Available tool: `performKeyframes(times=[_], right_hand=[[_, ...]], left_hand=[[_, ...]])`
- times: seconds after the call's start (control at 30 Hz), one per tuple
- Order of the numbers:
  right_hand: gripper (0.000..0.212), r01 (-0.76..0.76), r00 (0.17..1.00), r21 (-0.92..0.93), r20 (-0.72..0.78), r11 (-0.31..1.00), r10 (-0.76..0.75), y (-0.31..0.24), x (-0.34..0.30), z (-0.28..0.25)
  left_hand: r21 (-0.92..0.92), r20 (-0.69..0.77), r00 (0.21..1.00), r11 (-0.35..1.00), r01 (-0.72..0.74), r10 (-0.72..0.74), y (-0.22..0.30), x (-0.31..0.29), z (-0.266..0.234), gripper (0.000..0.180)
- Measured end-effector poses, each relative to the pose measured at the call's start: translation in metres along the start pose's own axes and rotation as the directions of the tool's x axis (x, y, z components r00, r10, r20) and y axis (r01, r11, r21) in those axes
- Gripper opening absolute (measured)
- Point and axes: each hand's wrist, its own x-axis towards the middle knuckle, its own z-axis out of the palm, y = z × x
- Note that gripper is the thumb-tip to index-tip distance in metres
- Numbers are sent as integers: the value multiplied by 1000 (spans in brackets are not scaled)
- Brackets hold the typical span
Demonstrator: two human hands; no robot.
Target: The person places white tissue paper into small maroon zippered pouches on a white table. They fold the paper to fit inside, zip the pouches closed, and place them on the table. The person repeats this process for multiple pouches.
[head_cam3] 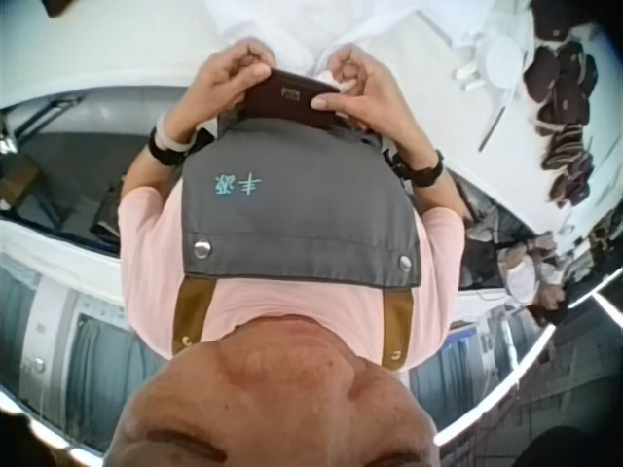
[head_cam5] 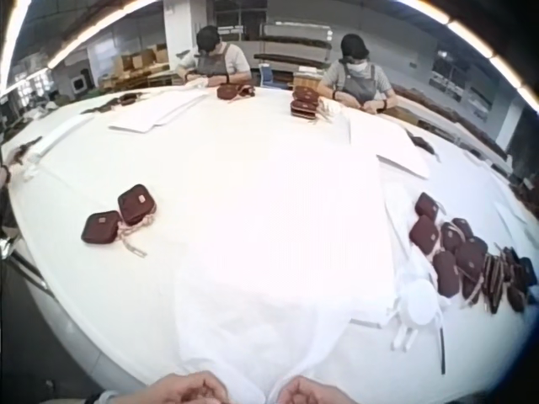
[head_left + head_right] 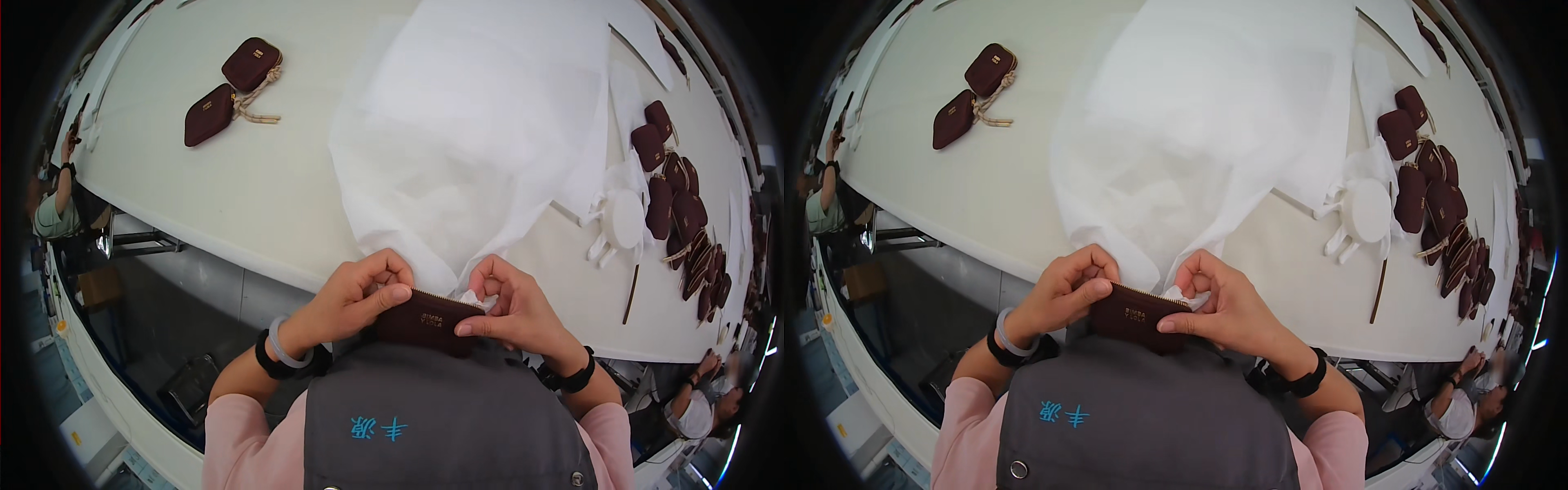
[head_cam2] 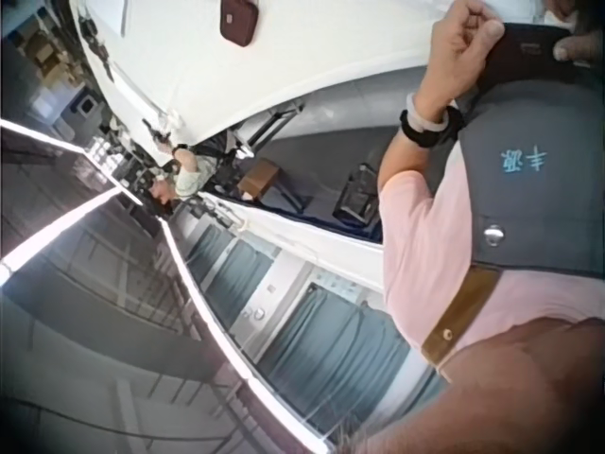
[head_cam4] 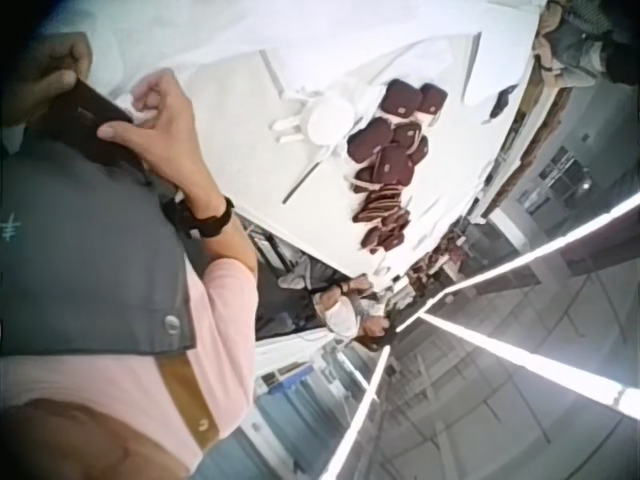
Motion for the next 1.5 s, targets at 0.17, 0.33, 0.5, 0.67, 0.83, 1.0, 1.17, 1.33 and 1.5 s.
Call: performKeyframes(times=[0.17, 0.33, 0.5, 0.67, 0.83, 1.0, 1.17, 1.33, 1.5], right_hand=[[34, -71, 997, 132, -18, 989, 74, -16, -12, 8], [31, 115, 987, -98, 120, 989, -103, 1, -9, 2], [25, 371, 927, -336, 188, 866, -325, 5, 2, 5], [35, 584, 753, -662, 226, 470, -618, 8, 15, -4], [45, 521, 539, -853, 323, 8, -778, -11, 29, -28], [45, 491, 676, -858, 267, 150, -687, 26, 28, -26], [11, 609, 712, -580, 99, 541, -696, 28, 9, -40], [29, 261, 814, -273, -454, 926, -363, 33, -19, -74], [32, 224, 896, 177, -424, 958, -132, 8, 9, -59]], left_hand=[[179, -21, 997, 981, -67, 72, 16, -3, 5, 16], [228, -10, 984, 958, -173, 179, 11, -3, 8, 20], [316, 42, 970, 918, -239, 239, 11, -2, -5, 22], [347, 16, 995, 933, -95, 95, 21, -1, 0, 19], [696, 128, 804, 525, -490, 581, 9, 28, 4, 20], [762, 149, 851, 491, -423, 504, -11, 39, 11, 24], [559, 25, 950, 784, -271, 311, 2, 27, 5, 22], [488, -376, 889, 872, -50, 261, 4, 7, -36, 27], [27, -336, 934, 989, 143, -126, 36, 39, -25, 41]])
